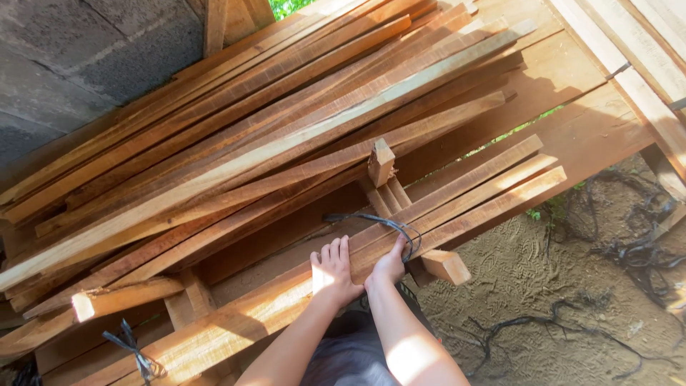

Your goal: The person ties a bundle of wooden planks together using a black strap. They wrap the strap around the planks, pull it tight, and tie a knot to secure the bundle.

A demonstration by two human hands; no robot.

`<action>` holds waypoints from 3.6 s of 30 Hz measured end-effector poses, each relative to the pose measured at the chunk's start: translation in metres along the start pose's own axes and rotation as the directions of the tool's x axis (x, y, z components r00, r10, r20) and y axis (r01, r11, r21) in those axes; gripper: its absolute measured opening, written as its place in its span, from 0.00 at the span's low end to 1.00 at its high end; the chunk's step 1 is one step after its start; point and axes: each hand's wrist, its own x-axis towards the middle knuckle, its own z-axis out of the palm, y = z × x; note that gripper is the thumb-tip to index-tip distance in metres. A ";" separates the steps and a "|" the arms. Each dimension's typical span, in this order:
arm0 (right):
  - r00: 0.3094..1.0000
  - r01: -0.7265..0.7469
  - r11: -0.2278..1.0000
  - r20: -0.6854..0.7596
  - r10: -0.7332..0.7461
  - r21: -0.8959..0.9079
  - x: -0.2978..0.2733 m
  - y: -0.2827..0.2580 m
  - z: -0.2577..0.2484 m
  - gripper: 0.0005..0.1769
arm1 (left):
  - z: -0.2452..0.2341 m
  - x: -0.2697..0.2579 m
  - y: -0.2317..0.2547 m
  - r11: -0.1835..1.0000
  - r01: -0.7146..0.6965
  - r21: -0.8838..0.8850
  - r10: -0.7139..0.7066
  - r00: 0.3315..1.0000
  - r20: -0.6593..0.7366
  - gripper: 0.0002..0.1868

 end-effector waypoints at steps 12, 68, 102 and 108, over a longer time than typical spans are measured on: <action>0.896 0.266 0.774 0.444 0.021 -0.574 0.033 -0.007 -0.068 0.70 | -0.008 -0.004 -0.004 1.000 -0.003 -0.014 0.004 1.000 0.030 0.72; 0.752 0.629 -0.458 0.642 0.150 -0.629 0.228 -0.009 -0.190 0.22 | 0.072 -0.012 0.008 0.991 0.111 0.073 -0.056 0.847 -0.529 0.81; 0.760 0.556 -0.214 0.595 -0.260 -0.803 0.141 0.002 -0.224 0.22 | 0.048 -0.021 -0.001 0.997 -0.071 -0.008 0.060 0.893 -0.447 0.71; 0.594 0.780 -0.071 0.772 -0.227 -0.621 0.126 0.025 -0.177 0.17 | 0.036 -0.024 -0.019 0.988 -0.150 -0.028 0.126 0.905 -0.406 0.70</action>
